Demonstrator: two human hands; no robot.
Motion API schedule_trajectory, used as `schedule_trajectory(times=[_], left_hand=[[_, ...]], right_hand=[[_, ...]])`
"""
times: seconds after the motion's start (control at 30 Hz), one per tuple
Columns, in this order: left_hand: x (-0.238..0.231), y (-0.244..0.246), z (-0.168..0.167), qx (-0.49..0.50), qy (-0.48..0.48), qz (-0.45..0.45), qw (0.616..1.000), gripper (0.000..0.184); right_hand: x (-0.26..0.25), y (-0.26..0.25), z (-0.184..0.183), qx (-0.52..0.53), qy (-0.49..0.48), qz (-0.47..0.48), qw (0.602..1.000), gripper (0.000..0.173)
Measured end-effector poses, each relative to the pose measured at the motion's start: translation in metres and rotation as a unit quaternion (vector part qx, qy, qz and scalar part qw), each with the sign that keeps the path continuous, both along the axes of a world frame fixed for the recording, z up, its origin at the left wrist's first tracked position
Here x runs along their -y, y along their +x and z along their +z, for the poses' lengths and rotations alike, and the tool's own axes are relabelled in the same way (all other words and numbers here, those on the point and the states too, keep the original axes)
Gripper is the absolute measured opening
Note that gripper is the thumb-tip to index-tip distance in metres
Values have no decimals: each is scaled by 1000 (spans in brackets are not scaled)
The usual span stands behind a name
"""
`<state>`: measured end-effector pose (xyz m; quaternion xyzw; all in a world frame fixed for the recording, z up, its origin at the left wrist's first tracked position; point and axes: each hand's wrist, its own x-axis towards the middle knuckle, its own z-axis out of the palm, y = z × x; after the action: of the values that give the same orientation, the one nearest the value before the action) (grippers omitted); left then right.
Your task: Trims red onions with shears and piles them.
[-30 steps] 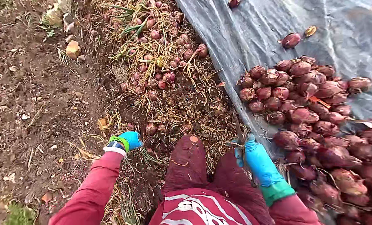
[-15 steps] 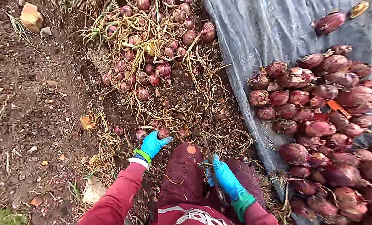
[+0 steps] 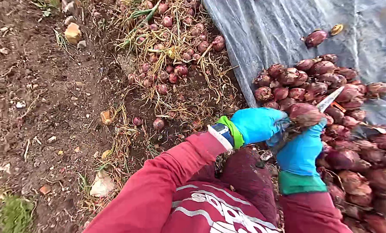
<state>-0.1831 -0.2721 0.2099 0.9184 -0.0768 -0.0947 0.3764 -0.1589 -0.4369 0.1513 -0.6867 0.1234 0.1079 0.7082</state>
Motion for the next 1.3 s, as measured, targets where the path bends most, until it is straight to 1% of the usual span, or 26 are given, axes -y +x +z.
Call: schedule_trajectory(times=[0.07,0.1,0.13,0.17,0.2,0.23,0.3,0.37,0.4,0.47,0.5,0.6,0.63,0.7,0.73,0.77,0.83,0.93,0.97,1.0,1.03,1.07,1.13,1.17,1.23,1.3], left_hand=[[29,-5,-16,63,2,-4,998,65],[31,-14,-14,65,-9,-6,998,68],[21,-28,-9,34,-26,-7,999,62],[0,-46,-7,-17,-31,1,999,49],[-30,-63,-22,-66,-5,28,997,36],[-67,-79,-47,-123,42,76,989,30],[-150,-106,-106,-244,141,195,940,27],[-221,-136,-167,-318,196,268,888,32],[-251,-150,-196,-334,206,281,876,39],[-287,-176,-245,-355,226,293,858,57],[-296,-182,-258,-363,232,320,844,65],[-305,-199,-269,-391,195,453,778,89],[-302,-208,-268,-404,168,486,757,92],[-298,-220,-267,-442,137,506,728,88],[-293,-225,-263,-458,121,501,724,83],[-286,-227,-253,-459,104,494,731,76],[-266,-212,-215,-430,67,462,773,67],[-222,-178,-143,-327,-13,396,858,55],[-207,-166,-122,-302,-27,354,885,54],[-194,-152,-103,-289,-26,301,908,57],[-183,-139,-86,-281,-16,243,928,60],[-175,-129,-72,-277,-7,189,942,61],[-169,-119,-51,-265,25,120,956,60],[-170,-116,-43,-262,66,110,956,60],[-166,-111,-30,-227,137,135,955,61],[-138,-112,-15,-166,140,158,963,51]], right_hand=[[32,-6,-19,-26,7,-30,999,72],[49,-13,-33,-52,4,-28,998,76],[62,-23,-48,-90,-7,-35,995,79],[70,-39,-58,-141,-16,-27,990,81],[76,-57,-67,-191,-20,-12,981,83],[79,-76,-75,-231,-24,9,973,86],[73,-107,-84,-276,-34,58,959,92],[53,-115,-70,-286,-70,84,952,85],[37,-108,-58,-290,-80,95,949,82],[15,-93,-54,-286,-92,123,946,81],[9,-85,-62,-278,-98,148,944,83],[-7,-70,-97,-294,-106,193,930,89],[-15,-66,-106,-307,-107,203,924,90],[-38,-63,-123,-317,-109,215,917,89],[-47,-64,-130,-313,-114,217,918,89],[-55,-64,-134,-311,-118,218,918,88],[-76,-62,-138,-317,-108,245,910,87],[-97,-59,-134,-316,-50,402,858,87],[-102,-60,-125,-295,-25,452,841,88],[-107,-60,-111,-263,1,481,836,88],[-112,-61,-95,-227,22,487,843,90],[-116,-61,-76,-189,23,478,858,92],[-110,-59,-45,-131,-30,460,878,93],[-101,-58,-33,-127,-61,454,880,90],[-76,-58,-22,-129,-87,438,885,86],[-49,-69,-25,-115,-112,431,888,87]])
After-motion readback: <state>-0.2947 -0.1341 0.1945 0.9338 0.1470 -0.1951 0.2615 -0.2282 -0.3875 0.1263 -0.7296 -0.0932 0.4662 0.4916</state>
